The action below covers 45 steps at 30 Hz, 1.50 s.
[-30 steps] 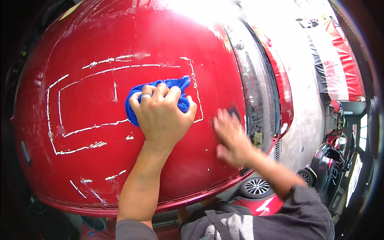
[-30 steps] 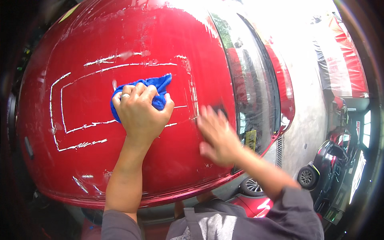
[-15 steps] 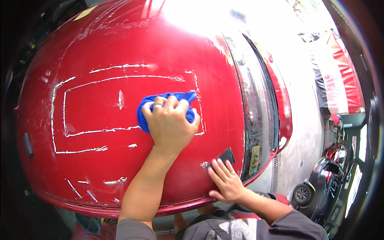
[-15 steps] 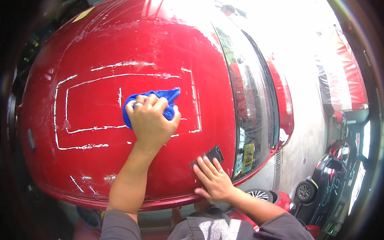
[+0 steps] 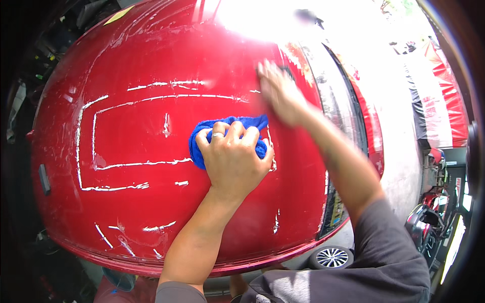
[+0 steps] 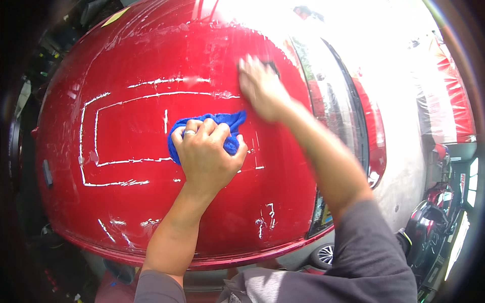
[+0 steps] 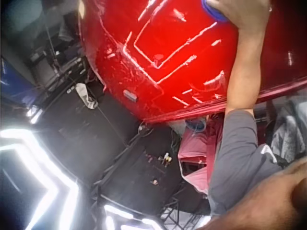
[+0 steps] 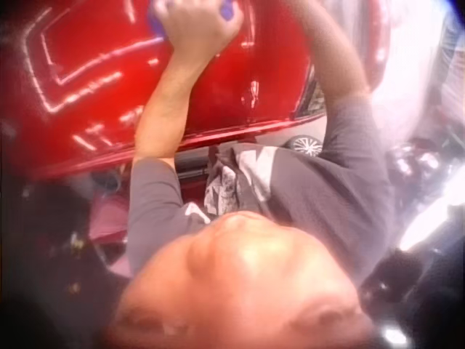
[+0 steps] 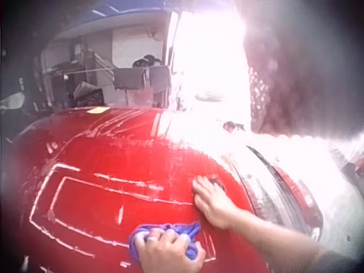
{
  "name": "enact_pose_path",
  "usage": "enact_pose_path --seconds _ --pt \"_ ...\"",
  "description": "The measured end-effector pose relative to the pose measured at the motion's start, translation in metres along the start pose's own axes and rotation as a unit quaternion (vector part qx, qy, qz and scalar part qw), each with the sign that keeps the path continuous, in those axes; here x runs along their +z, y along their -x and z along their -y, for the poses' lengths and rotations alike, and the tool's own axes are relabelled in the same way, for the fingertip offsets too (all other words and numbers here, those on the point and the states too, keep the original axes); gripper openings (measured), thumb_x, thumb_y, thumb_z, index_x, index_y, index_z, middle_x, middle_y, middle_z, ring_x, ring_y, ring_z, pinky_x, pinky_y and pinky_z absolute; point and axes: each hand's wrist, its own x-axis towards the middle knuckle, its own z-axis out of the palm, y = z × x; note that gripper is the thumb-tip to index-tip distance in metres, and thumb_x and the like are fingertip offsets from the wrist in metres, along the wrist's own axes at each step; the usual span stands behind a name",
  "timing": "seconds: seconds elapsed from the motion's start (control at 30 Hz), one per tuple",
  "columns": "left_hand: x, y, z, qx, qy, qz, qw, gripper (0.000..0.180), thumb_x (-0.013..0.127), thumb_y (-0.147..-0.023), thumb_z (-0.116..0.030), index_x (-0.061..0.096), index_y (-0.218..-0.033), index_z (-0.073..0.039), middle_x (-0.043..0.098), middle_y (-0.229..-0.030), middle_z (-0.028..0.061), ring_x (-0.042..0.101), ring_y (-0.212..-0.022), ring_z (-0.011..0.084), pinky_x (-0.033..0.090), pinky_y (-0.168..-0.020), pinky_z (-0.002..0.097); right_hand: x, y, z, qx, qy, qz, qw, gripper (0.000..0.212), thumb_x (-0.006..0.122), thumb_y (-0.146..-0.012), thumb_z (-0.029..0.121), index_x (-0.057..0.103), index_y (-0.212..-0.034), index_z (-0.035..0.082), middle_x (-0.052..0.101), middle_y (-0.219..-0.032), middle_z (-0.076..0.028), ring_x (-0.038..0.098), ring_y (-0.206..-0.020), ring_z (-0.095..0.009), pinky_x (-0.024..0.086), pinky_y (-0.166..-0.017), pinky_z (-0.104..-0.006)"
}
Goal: The person cleans the hood of a red car using a blue microfiber cloth and a small black rectangular pad. They repeatedly wipe the surface in a systematic pattern, alternating between the cloth and the pad to remove residue or polish the paint.
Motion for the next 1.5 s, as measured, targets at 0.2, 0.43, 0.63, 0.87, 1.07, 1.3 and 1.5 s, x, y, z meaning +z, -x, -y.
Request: enact_pose_path --seconds 0.2,0.43,0.63,0.87,1.07,1.3,1.5 --pt "-0.001 0.001 -0.005 -0.013 0.009 -0.014 1.000 0.026 0.084 -0.080 -0.035 0.079 -0.083 -0.010 0.073 -0.090 0.0067 0.067 -0.098 0.0289 0.040 -0.099 0.0519 -0.049 0.278 0.137 0.021 -0.053 0.220 0.974 0.083 0.068 -0.103 0.032 0.036 -0.173 0.001 0.030 -0.180 -0.028 0.021 -0.171 -0.044 0.014 -0.138 -0.0614" --pt "-0.004 -0.004 -0.009 -0.002 0.004 -0.003 1.000 0.026 0.083 -0.080 -0.034 0.075 -0.079 -0.009 0.072 -0.088 0.0069 0.066 -0.096 0.0298 0.042 -0.097 0.0522 -0.008 -0.023 -0.044 -0.067 0.061 -0.010 0.996 0.062 0.038 -0.119 0.036 0.037 -0.173 0.004 0.037 -0.179 -0.023 0.030 -0.169 -0.038 0.024 -0.138 -0.0522" --pt "0.001 -0.005 -0.005 0.006 -0.001 -0.001 1.000 0.026 0.083 -0.079 -0.035 0.075 -0.079 -0.010 0.071 -0.087 0.0077 0.065 -0.094 0.0303 0.042 -0.097 0.0524 -0.001 -0.093 -0.060 0.006 -0.027 0.009 1.000 0.062 0.040 -0.119 0.040 0.048 -0.165 -0.001 0.047 -0.171 -0.026 0.044 -0.159 -0.042 0.035 -0.132 -0.0516" --pt "-0.006 -0.005 -0.006 -0.019 0.029 -0.008 0.999 0.028 0.081 -0.079 -0.038 0.080 -0.083 -0.011 0.072 -0.090 0.0068 0.067 -0.096 0.0285 0.041 -0.096 0.0525 -0.042 0.276 0.116 0.063 -0.029 0.155 0.986 0.090 0.067 -0.103 0.032 0.026 -0.176 -0.001 0.020 -0.183 -0.032 0.016 -0.172 -0.048 0.010 -0.138 -0.0631" --pt "-0.002 0.003 0.000 -0.027 0.027 0.002 0.999 0.027 0.081 -0.080 -0.038 0.080 -0.083 -0.011 0.074 -0.089 0.0063 0.067 -0.097 0.0285 0.040 -0.094 0.0525 -0.021 0.077 0.007 0.032 -0.020 0.057 0.998 0.064 0.048 -0.113 0.013 0.033 -0.173 -0.002 0.024 -0.183 -0.027 0.017 -0.173 -0.039 0.015 -0.140 -0.0524" --pt "0.001 -0.006 -0.012 0.015 0.030 -0.023 0.999 0.029 0.082 -0.078 -0.037 0.080 -0.083 -0.009 0.074 -0.087 0.0084 0.069 -0.099 0.0315 0.040 -0.096 0.0534 -0.022 -0.087 -0.081 0.062 -0.028 -0.020 0.997 0.060 0.042 -0.120 0.039 0.049 -0.164 -0.001 0.052 -0.167 -0.027 0.048 -0.156 -0.041 0.036 -0.130 -0.0466" --pt "-0.006 0.000 0.004 -0.019 0.007 -0.007 1.000 0.024 0.080 -0.081 -0.036 0.081 -0.083 -0.012 0.073 -0.087 0.0067 0.068 -0.098 0.0291 0.040 -0.095 0.0529 -0.029 0.215 0.103 0.031 -0.032 0.128 0.991 0.091 0.061 -0.108 0.047 0.026 -0.175 -0.004 0.019 -0.182 -0.033 0.011 -0.172 -0.048 0.009 -0.138 -0.0631"
